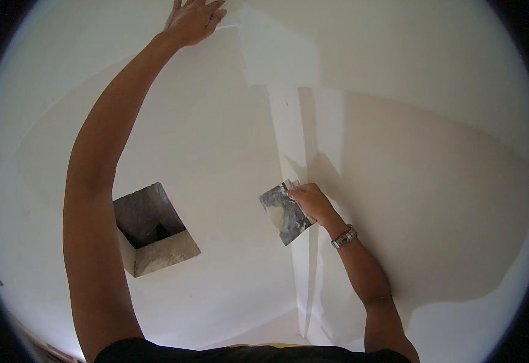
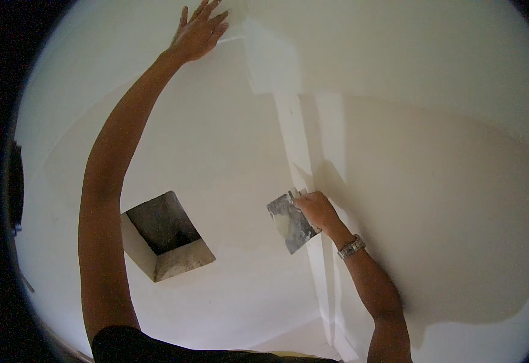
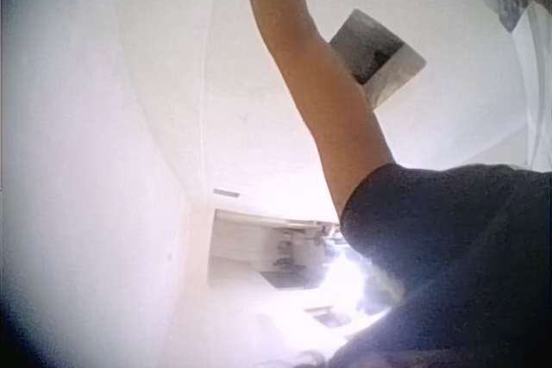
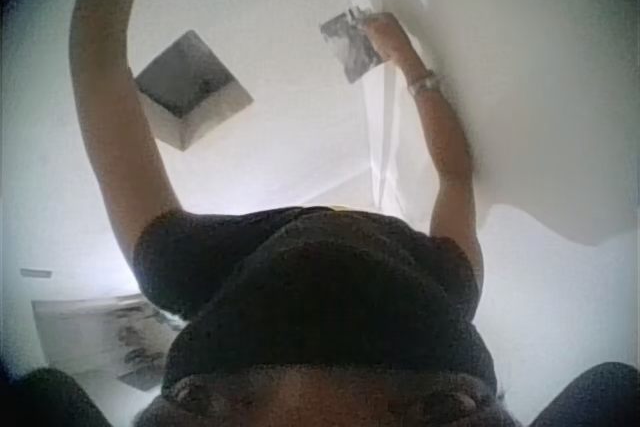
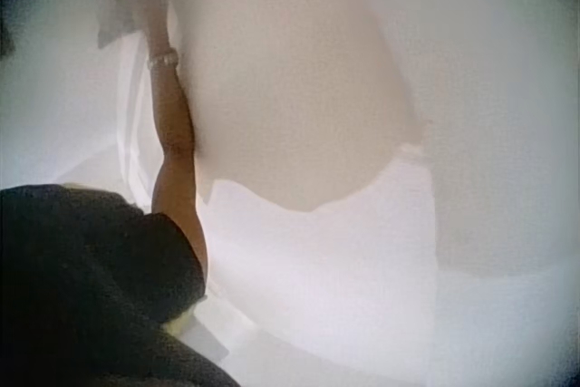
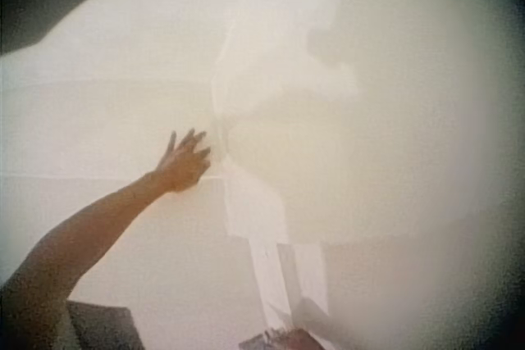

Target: The person applies plaster compound to a ceiling and wall joint using a putty knife. The person spreads the material along the corner and smoothing it out with multiple strokes.

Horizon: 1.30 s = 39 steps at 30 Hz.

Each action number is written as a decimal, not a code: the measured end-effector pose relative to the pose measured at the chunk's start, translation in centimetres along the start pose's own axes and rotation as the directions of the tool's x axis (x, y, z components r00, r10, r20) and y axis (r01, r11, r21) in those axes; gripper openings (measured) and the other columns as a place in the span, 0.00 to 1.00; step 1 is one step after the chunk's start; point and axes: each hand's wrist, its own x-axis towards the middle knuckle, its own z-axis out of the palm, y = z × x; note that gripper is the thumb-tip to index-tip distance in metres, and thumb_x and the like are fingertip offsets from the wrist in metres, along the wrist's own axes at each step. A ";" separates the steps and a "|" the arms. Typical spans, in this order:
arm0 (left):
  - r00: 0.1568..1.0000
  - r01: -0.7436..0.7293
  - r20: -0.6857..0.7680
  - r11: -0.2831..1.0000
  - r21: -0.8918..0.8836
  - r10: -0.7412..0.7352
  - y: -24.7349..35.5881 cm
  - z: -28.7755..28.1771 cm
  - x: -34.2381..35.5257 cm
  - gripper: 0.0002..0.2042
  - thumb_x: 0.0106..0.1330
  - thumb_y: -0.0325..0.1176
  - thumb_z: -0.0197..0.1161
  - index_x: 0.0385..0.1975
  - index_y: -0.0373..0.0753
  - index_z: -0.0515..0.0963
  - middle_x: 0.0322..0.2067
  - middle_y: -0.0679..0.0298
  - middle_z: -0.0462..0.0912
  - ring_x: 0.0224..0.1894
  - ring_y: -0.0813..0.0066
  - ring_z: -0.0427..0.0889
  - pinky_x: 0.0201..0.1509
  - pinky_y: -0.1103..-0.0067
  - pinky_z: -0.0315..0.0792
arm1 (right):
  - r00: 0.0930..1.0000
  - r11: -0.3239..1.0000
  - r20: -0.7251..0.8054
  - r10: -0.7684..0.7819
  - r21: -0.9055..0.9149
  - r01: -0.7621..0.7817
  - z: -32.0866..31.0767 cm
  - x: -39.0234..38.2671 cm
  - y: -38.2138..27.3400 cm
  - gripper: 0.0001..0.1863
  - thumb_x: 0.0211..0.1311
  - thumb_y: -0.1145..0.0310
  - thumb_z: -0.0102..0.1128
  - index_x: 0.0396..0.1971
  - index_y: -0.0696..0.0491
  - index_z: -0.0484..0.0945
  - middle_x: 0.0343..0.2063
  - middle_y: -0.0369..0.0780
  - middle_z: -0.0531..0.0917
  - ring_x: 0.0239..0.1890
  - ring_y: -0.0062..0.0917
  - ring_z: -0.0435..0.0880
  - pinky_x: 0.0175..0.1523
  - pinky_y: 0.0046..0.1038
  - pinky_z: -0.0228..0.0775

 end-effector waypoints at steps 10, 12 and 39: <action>0.989 0.071 0.123 0.993 0.090 -0.082 0.2 -2.3 3.2 0.27 0.75 0.51 0.32 0.71 0.51 0.50 0.73 0.56 0.34 0.74 0.53 0.28 0.72 0.51 0.24 | 1.000 1.000 0.003 -0.010 -0.025 0.010 -0.2 0.5 0.9 0.21 0.59 0.57 0.55 0.23 0.63 0.78 0.16 0.40 0.76 0.22 0.25 0.73 0.34 0.33 0.65; 0.991 0.040 0.119 0.994 0.105 -0.053 0.3 -1.8 3.2 0.27 0.75 0.52 0.32 0.71 0.52 0.51 0.73 0.57 0.34 0.74 0.53 0.28 0.72 0.50 0.24 | 1.000 0.999 -0.011 -0.007 -0.052 0.007 -0.5 0.6 1.4 0.21 0.59 0.57 0.55 0.23 0.63 0.78 0.16 0.41 0.76 0.22 0.26 0.74 0.34 0.34 0.65; 0.995 -0.098 -0.024 0.994 -0.055 0.097 -0.6 0.8 1.9 0.26 0.75 0.49 0.35 0.70 0.47 0.53 0.73 0.56 0.37 0.74 0.52 0.28 0.72 0.50 0.23 | 0.998 0.994 0.026 0.052 -0.095 -0.049 -0.5 0.1 -0.6 0.17 0.61 0.61 0.57 0.25 0.61 0.81 0.17 0.31 0.74 0.23 0.16 0.70 0.32 0.25 0.64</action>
